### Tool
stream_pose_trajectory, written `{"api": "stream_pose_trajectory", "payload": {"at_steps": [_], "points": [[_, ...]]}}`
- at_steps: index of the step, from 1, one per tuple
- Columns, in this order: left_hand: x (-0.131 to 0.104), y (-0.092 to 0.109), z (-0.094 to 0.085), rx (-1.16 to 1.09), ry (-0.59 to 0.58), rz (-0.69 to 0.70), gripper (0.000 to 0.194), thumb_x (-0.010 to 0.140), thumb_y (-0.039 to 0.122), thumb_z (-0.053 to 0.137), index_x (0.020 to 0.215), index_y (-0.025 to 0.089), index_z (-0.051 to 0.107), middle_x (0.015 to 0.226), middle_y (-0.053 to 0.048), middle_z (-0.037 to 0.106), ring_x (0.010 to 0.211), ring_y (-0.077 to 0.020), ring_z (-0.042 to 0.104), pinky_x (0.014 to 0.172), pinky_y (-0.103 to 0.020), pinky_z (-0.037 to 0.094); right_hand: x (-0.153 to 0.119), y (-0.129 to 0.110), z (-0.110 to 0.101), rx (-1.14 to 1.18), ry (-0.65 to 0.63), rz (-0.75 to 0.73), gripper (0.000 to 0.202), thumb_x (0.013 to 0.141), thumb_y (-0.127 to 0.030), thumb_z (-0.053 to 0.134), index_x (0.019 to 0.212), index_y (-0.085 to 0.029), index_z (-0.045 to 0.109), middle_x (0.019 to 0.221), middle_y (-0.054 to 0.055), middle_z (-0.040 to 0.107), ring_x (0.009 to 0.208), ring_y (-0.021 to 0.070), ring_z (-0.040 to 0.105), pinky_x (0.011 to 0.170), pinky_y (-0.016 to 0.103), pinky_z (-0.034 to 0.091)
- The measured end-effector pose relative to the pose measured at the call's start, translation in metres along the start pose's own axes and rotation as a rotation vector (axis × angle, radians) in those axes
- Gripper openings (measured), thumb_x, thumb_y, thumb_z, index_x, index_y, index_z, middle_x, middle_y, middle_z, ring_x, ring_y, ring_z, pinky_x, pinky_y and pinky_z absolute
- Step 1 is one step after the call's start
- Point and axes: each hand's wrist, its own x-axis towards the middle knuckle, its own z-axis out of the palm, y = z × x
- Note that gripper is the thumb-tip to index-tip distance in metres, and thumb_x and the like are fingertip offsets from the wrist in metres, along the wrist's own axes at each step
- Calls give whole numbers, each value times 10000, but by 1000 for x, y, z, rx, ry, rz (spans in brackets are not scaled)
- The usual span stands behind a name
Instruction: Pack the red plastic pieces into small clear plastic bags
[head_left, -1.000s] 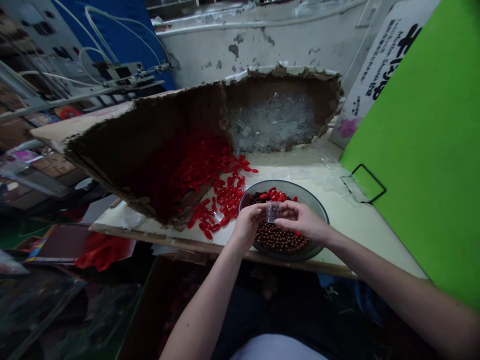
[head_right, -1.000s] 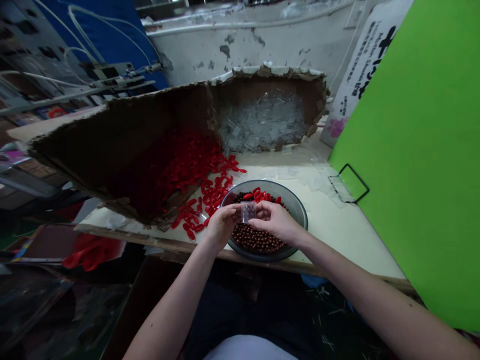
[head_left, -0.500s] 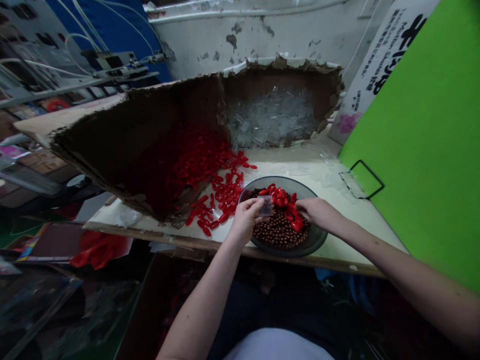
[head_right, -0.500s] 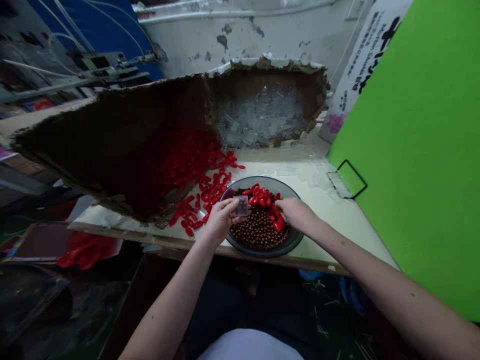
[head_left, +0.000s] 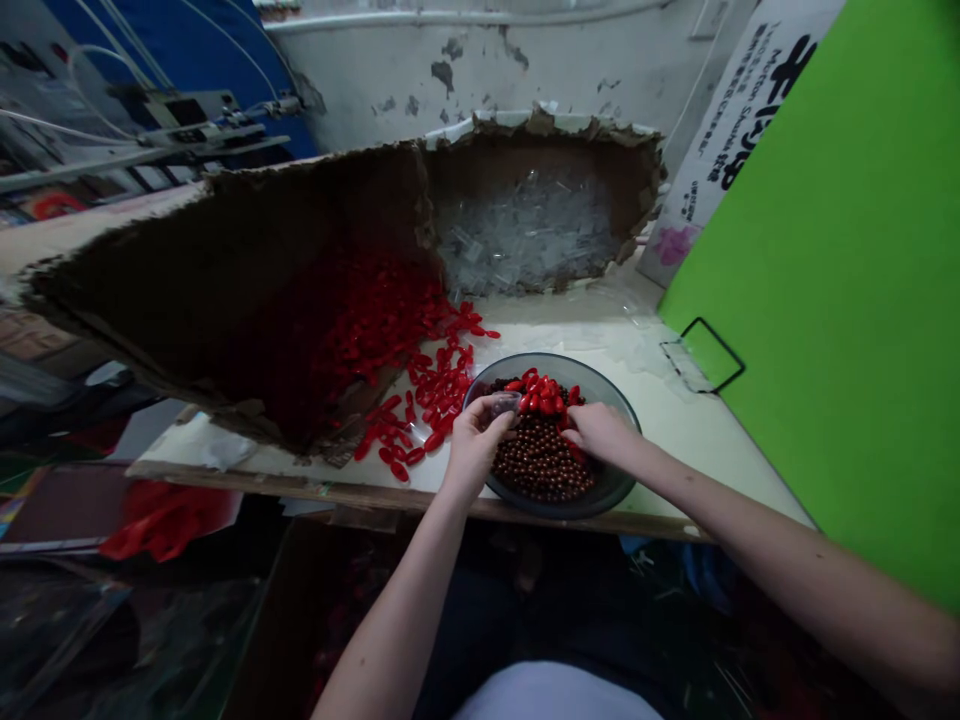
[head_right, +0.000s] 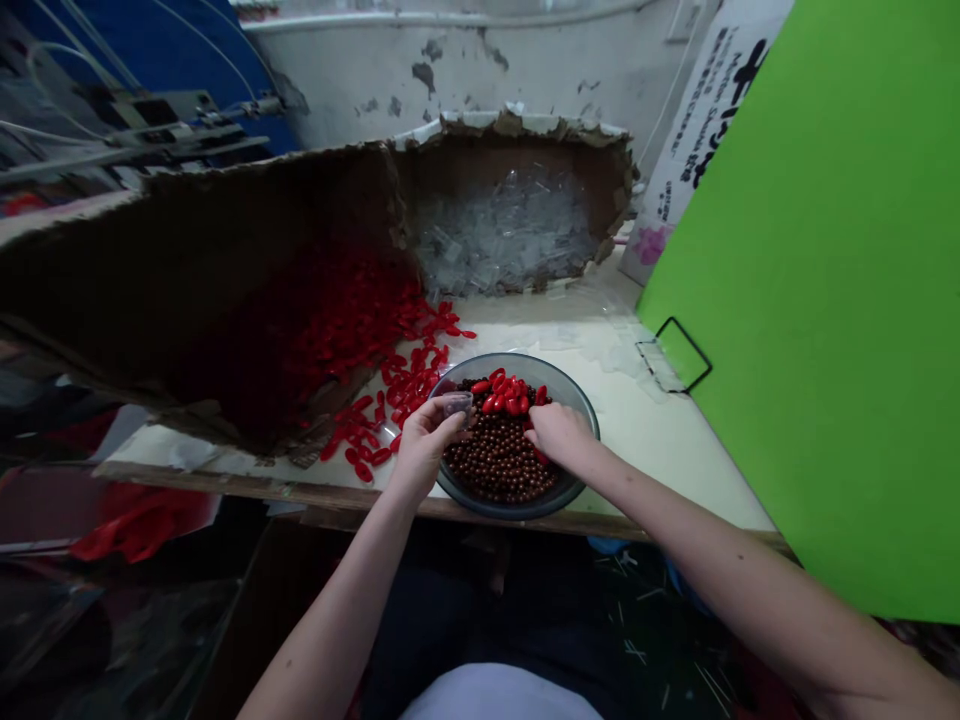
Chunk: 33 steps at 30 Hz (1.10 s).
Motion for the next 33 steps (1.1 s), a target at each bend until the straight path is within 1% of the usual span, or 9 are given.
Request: {"api": "stream_pose_trajectory", "payload": {"at_steps": [5,9,12,14,18,21,24,28,33], "points": [[-1,0,0,51,-34,0,313,700,293,714,976,152,672,976,-75,692,840,-162,632,666,-232,504,11,-14,7,48,23,42,231,798,-339,612,865,-131,688,908,199,702,871,297,680,704,352,489],[-3,1,0,51,-61,-15,322,724,311,701,1005,156,674,949,-68,695,803,-148,633,695,-239,498,12,-6,6,134,54,28,201,775,-346,606,785,-155,666,873,160,707,802,274,680,648,334,478],[-4,3,-1,28,-101,-26,324,742,341,689,1006,155,676,953,-72,694,812,-149,632,722,-251,498,4,5,-2,208,91,-22,223,812,-386,547,791,-179,628,839,96,706,765,214,669,634,285,466],[-3,5,0,22,-133,-27,318,750,358,682,993,154,679,983,-78,689,829,-153,631,732,-257,501,-4,9,-11,391,126,-88,250,852,-418,489,844,-189,588,818,63,704,732,181,658,623,265,467],[-4,8,5,41,-180,-63,308,749,362,682,967,145,678,953,-71,681,787,-137,620,710,-245,498,-19,6,-32,1041,183,-244,262,843,-451,520,901,-196,517,833,47,699,735,172,657,645,284,501],[-4,6,8,49,-221,-81,301,764,358,670,971,140,664,896,-52,666,739,-118,608,699,-238,499,-23,-2,-40,1222,246,-295,282,786,-416,627,947,-200,543,889,37,683,760,166,661,703,307,524],[-3,3,10,62,-257,-92,309,779,373,652,984,143,644,869,-43,651,715,-119,610,679,-243,505,-23,-9,-38,1242,296,-342,283,775,-396,658,977,-204,604,968,45,679,838,180,661,777,340,531],[-1,0,10,102,-268,-117,318,782,391,640,980,143,621,813,-35,640,622,-109,606,574,-214,471,-25,-15,-31,1125,481,-363,230,791,-365,659,967,-218,686,1000,57,674,953,204,634,875,367,503],[1,1,11,75,-252,-146,335,763,408,655,961,140,618,761,-27,632,570,-100,599,532,-206,444,-31,-21,-25,1117,517,-417,191,867,-312,566,985,-250,703,1047,54,692,1014,203,620,944,390,470]]}}
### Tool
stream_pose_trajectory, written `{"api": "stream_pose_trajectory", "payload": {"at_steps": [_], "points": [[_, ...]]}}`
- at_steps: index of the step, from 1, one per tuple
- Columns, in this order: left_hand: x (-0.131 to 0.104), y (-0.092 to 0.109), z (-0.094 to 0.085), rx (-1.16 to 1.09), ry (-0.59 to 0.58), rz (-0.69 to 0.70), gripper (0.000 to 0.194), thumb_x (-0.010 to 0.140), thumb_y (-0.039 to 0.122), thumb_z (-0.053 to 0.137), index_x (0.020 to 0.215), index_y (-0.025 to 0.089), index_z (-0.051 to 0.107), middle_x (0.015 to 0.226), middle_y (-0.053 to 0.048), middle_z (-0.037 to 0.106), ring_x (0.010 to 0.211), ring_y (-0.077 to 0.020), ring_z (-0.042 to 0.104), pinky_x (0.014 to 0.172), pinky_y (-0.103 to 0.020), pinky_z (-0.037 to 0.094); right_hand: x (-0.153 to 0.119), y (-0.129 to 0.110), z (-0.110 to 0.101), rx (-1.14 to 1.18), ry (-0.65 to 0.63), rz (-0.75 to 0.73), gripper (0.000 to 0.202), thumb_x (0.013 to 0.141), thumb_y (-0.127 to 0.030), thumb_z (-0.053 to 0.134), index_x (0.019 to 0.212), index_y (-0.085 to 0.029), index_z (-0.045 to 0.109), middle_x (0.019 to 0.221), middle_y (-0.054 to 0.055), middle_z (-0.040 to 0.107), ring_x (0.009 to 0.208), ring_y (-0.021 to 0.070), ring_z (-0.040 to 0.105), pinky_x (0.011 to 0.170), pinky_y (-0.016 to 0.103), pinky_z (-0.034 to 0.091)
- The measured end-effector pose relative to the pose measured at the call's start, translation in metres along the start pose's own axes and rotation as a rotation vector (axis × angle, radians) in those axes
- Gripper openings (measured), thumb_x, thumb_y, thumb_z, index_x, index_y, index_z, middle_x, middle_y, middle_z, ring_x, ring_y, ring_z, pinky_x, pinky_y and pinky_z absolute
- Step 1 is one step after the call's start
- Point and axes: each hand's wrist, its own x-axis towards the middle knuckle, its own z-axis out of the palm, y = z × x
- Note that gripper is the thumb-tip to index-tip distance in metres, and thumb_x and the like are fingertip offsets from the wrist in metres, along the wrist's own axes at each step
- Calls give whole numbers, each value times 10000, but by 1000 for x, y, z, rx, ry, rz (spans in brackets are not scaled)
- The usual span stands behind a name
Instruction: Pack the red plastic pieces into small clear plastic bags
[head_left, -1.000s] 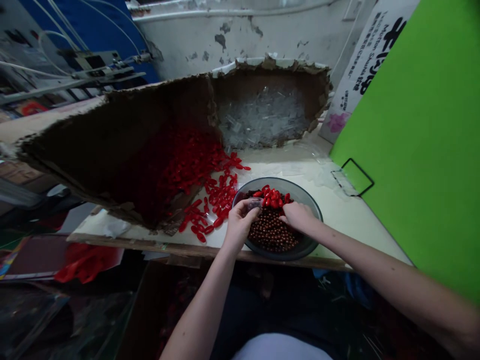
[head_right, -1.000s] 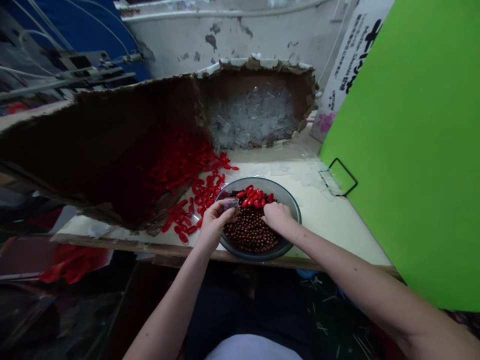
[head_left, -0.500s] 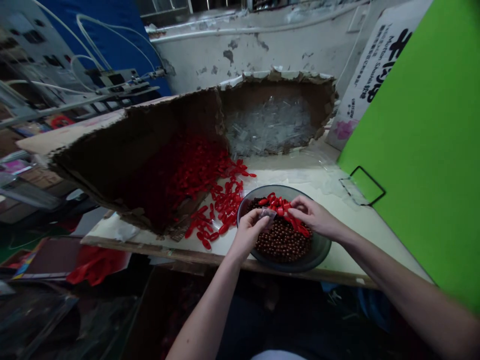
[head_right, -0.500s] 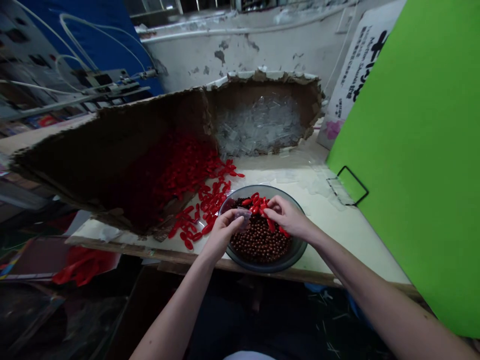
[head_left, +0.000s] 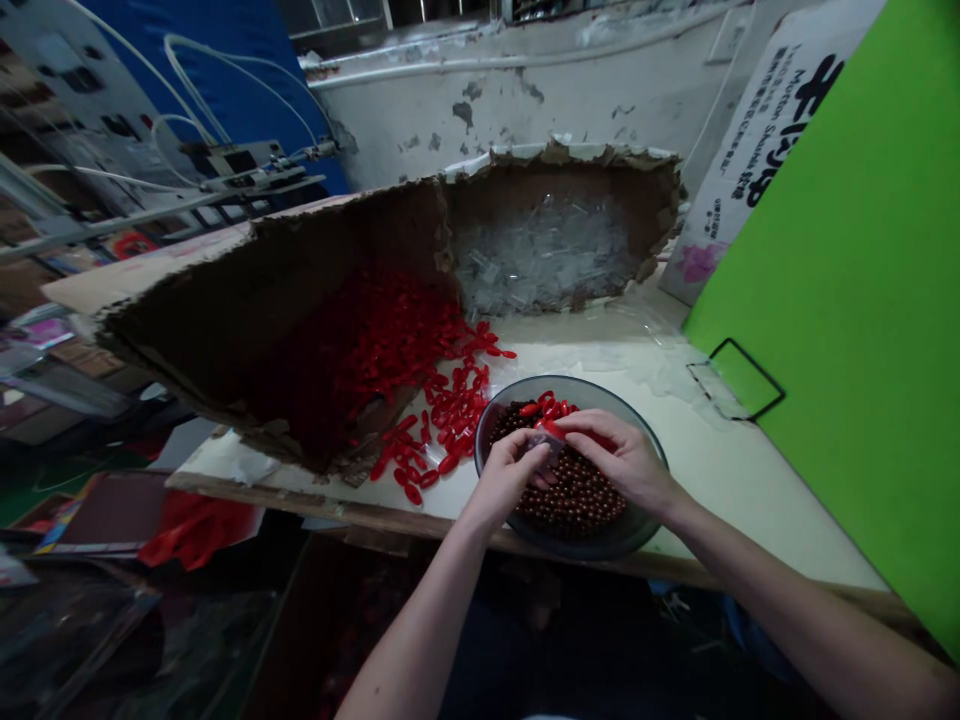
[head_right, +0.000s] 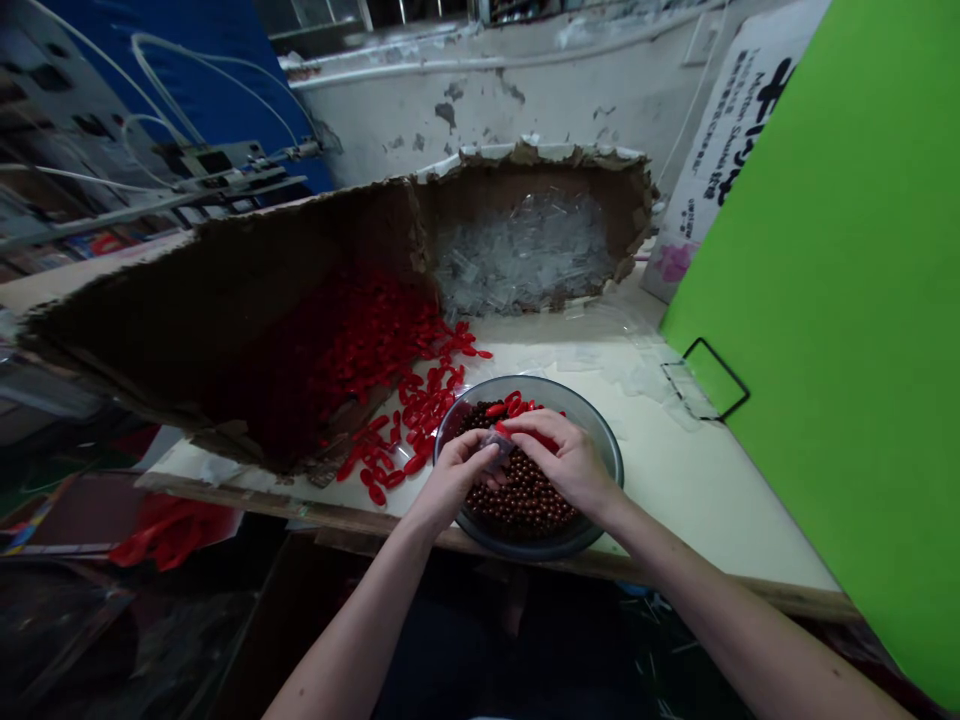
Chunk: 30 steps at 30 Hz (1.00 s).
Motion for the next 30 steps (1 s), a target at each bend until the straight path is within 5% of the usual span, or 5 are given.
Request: {"api": "stream_pose_trajectory", "payload": {"at_steps": [6,21,30], "points": [[1,0,6,-199,-36,-76,389,724,423,692,962,129,601,746,-42,656,543,-108,608,532,-220,457,-4,5,11,7,151,83,215,850,-311,590,1024,-232,690,1062,48,702,1001,204,635,941,376,479],[0,-7,11,-130,-8,13,353,760,419,662,965,133,630,749,-32,642,562,-93,581,521,-200,419,-13,-1,7,-202,169,-10,230,882,-306,556,1037,-277,723,1062,20,725,983,215,668,958,405,507],[-1,-9,11,-218,5,-18,362,756,406,671,969,119,614,727,-34,645,538,-85,569,511,-197,401,-24,-1,17,-308,133,-118,342,921,-235,487,1232,-267,624,1199,27,664,1102,202,613,1002,374,474]]}}
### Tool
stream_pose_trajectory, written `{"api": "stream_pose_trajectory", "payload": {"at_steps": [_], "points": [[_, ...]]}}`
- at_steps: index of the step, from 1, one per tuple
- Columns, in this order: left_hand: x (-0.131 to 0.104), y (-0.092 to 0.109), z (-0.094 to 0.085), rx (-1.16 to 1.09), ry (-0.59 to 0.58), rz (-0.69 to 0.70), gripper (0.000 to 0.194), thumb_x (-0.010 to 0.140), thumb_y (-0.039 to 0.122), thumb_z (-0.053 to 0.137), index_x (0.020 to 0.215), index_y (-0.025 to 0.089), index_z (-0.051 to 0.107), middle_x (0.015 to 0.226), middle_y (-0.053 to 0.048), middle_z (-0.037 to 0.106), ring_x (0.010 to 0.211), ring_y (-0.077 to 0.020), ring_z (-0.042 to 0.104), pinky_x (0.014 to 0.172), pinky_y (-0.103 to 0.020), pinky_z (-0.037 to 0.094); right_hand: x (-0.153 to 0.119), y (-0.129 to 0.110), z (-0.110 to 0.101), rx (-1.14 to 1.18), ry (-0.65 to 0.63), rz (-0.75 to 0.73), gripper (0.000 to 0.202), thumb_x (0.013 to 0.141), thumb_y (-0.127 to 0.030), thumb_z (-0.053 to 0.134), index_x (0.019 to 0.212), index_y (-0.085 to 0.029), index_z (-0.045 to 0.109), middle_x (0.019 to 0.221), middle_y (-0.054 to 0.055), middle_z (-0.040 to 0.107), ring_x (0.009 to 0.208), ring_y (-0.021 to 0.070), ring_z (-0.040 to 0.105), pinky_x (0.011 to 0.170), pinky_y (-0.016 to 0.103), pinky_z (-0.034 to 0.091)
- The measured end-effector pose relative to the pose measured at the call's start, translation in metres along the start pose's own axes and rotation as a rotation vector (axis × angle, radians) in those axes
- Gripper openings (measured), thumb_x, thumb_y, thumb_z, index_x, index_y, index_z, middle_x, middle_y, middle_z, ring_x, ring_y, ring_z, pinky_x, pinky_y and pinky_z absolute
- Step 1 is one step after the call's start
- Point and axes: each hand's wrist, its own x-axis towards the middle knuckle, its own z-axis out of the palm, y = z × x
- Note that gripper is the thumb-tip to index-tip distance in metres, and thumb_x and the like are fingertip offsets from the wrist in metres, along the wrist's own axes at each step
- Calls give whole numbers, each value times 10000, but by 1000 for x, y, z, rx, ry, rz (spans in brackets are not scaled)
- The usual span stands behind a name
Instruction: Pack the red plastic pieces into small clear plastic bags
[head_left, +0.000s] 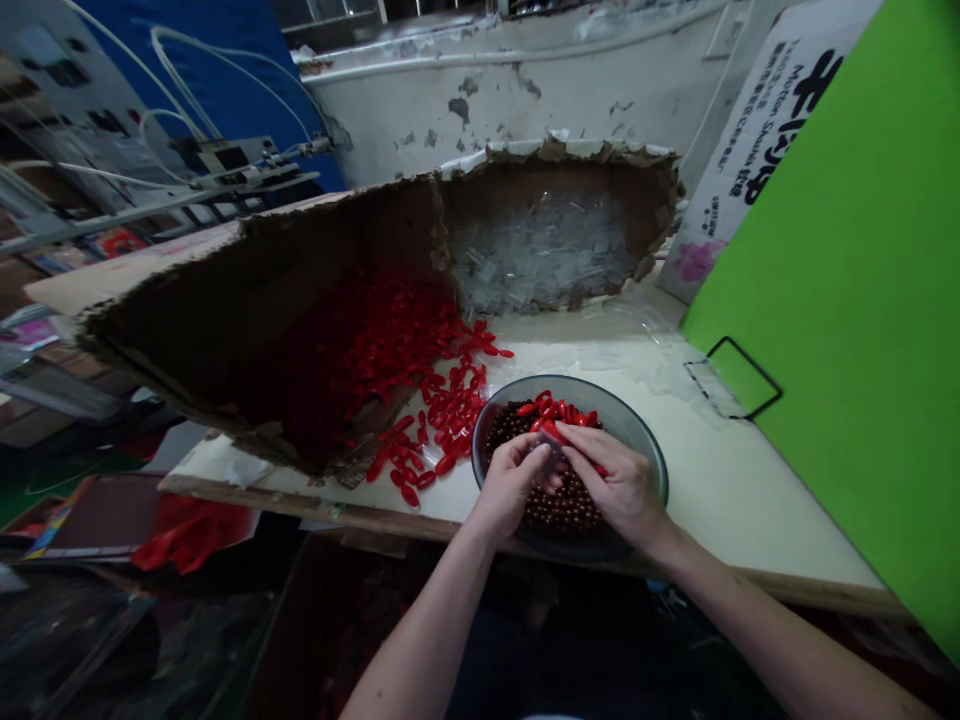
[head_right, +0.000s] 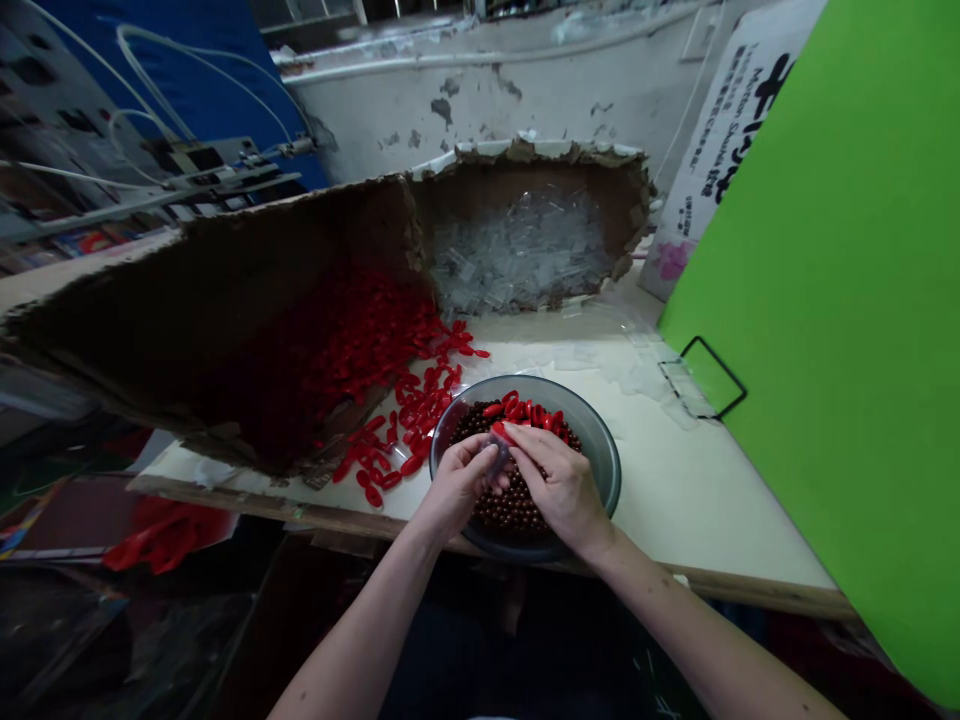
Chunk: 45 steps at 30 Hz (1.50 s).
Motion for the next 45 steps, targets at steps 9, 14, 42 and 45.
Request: {"api": "stream_pose_trajectory", "payload": {"at_steps": [9,14,42,45], "points": [[1,4,-2,23,-84,-60,329,768,409,655,936,130,606,695,-32,646,489,-71,535,467,-183,357,16,1,-19,169,-124,56,238,906,-281,513,1060,-244,691,1070,55,678,1002,198,619,936,354,467],[-2,7,3,100,-211,-185,339,738,408,670,905,118,615,649,-28,636,446,-65,508,443,-183,344,38,-4,-15,623,-299,320,387,938,-460,398,1109,-226,654,1048,75,645,1003,206,587,918,363,454],[-11,14,33,742,-157,3,405,866,423,459,563,155,472,539,16,425,549,-100,367,519,-239,277,19,-13,5,1208,-299,733,463,943,-467,344,1087,-183,681,872,66,657,833,164,606,818,289,445],[-9,10,31,730,-204,-56,415,873,446,440,574,160,471,498,21,420,495,-94,369,484,-231,280,16,-11,5,1246,-332,778,477,948,-481,334,1091,-187,681,886,54,641,846,155,599,823,273,442]]}}
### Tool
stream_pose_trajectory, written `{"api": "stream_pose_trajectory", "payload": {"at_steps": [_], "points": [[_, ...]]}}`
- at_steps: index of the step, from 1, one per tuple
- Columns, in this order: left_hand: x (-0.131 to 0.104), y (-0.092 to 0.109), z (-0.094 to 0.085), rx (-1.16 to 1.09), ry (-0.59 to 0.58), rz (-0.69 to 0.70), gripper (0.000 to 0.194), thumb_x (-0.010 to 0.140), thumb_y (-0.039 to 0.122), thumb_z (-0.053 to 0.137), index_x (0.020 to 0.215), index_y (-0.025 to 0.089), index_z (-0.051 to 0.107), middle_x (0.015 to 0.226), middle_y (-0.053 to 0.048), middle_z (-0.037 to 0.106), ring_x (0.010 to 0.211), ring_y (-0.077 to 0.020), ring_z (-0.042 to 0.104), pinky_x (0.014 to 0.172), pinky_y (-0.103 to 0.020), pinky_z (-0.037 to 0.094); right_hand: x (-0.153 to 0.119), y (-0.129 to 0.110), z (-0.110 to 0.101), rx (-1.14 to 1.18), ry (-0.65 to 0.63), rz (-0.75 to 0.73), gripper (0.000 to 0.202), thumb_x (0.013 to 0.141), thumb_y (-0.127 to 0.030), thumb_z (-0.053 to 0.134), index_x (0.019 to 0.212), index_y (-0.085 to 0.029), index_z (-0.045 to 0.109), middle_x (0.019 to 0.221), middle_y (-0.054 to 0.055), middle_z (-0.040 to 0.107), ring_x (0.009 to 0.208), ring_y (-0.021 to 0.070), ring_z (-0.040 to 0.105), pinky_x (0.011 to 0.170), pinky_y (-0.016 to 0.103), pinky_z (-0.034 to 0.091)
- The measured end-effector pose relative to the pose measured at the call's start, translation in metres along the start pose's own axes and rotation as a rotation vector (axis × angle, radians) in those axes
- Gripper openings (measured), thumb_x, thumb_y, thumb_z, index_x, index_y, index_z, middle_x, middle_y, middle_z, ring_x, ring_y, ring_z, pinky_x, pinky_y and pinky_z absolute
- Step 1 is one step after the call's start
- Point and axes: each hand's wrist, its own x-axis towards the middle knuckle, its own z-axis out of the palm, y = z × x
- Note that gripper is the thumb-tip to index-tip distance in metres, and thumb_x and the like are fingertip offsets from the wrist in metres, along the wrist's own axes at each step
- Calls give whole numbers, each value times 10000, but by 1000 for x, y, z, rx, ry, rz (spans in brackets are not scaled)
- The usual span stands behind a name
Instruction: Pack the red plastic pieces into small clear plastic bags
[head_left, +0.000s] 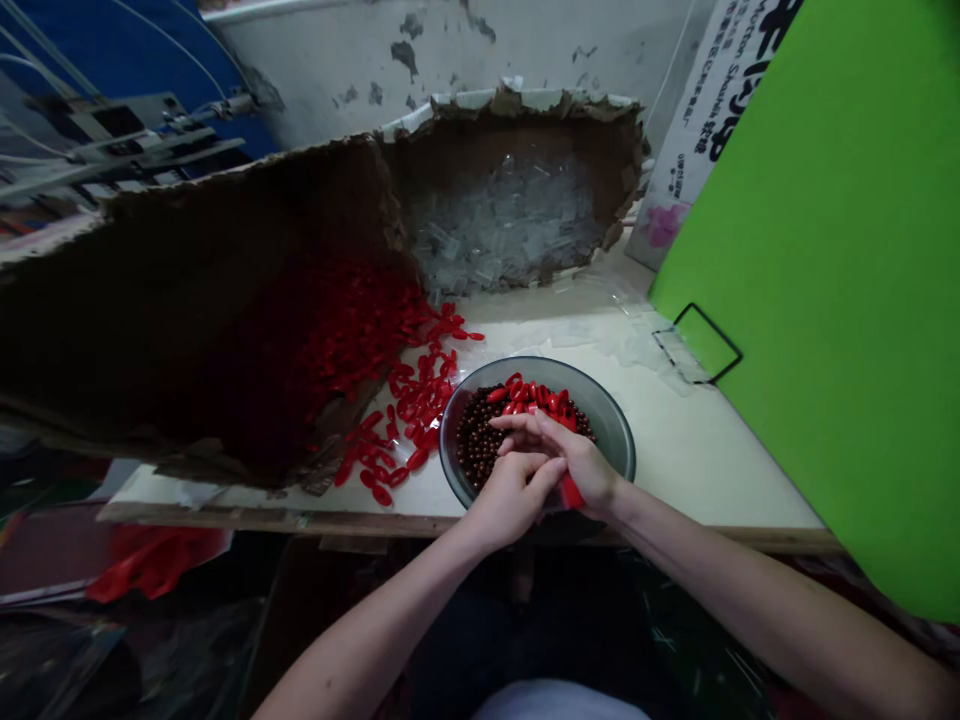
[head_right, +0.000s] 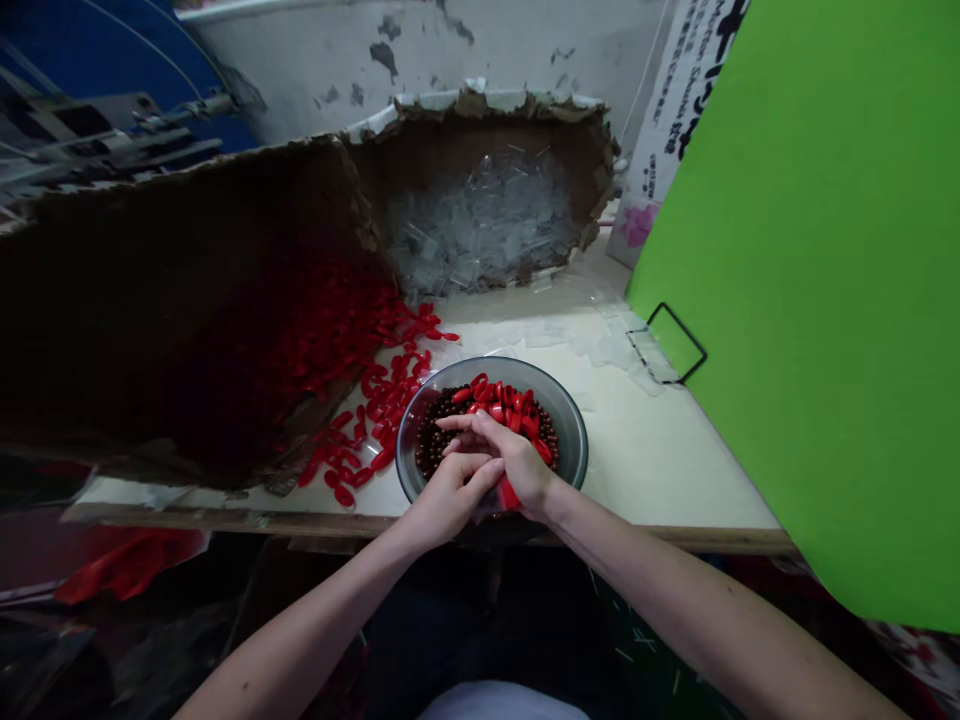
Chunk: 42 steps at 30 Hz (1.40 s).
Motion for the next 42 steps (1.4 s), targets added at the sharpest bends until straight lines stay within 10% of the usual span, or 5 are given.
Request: {"api": "stream_pose_trajectory", "payload": {"at_steps": [15,22,26,33,42], "points": [[-6,-1,-21,-395,127,-132,436,789,559,561,753,126,598,553,23,500,413,-54,390,381,-176,261,21,-35,-18,68,67,-138,443,927,-501,385,1107,-197,650,962,76,690,916,176,624,940,364,438],[-87,-66,-89,-452,949,-276,418,596,430,778,884,146,676,692,-21,665,587,-140,592,518,-215,463,12,-55,-169,-1003,762,-349,373,856,-381,510,1150,-175,613,1000,80,684,916,190,630,877,375,478],[-147,-119,-119,-377,1328,-588,382,551,356,800,876,190,687,642,2,678,539,-165,601,443,-227,453,18,-29,-222,-1177,709,-188,387,754,-350,617,1068,-131,671,989,126,698,842,221,639,812,381,489],[-184,-154,-121,-674,1424,-582,389,506,163,789,876,202,673,708,27,697,515,-105,600,448,-175,464,36,-6,-226,-1353,623,-156,356,784,-333,558,1063,-144,672,906,109,669,825,224,601,780,353,456],[-121,-104,-106,-785,1177,-302,329,599,244,770,893,180,637,708,44,652,504,-70,556,427,-154,413,28,-16,-215,-1367,761,-273,282,856,-388,473,887,-160,636,922,135,672,881,256,635,865,420,462]]}}
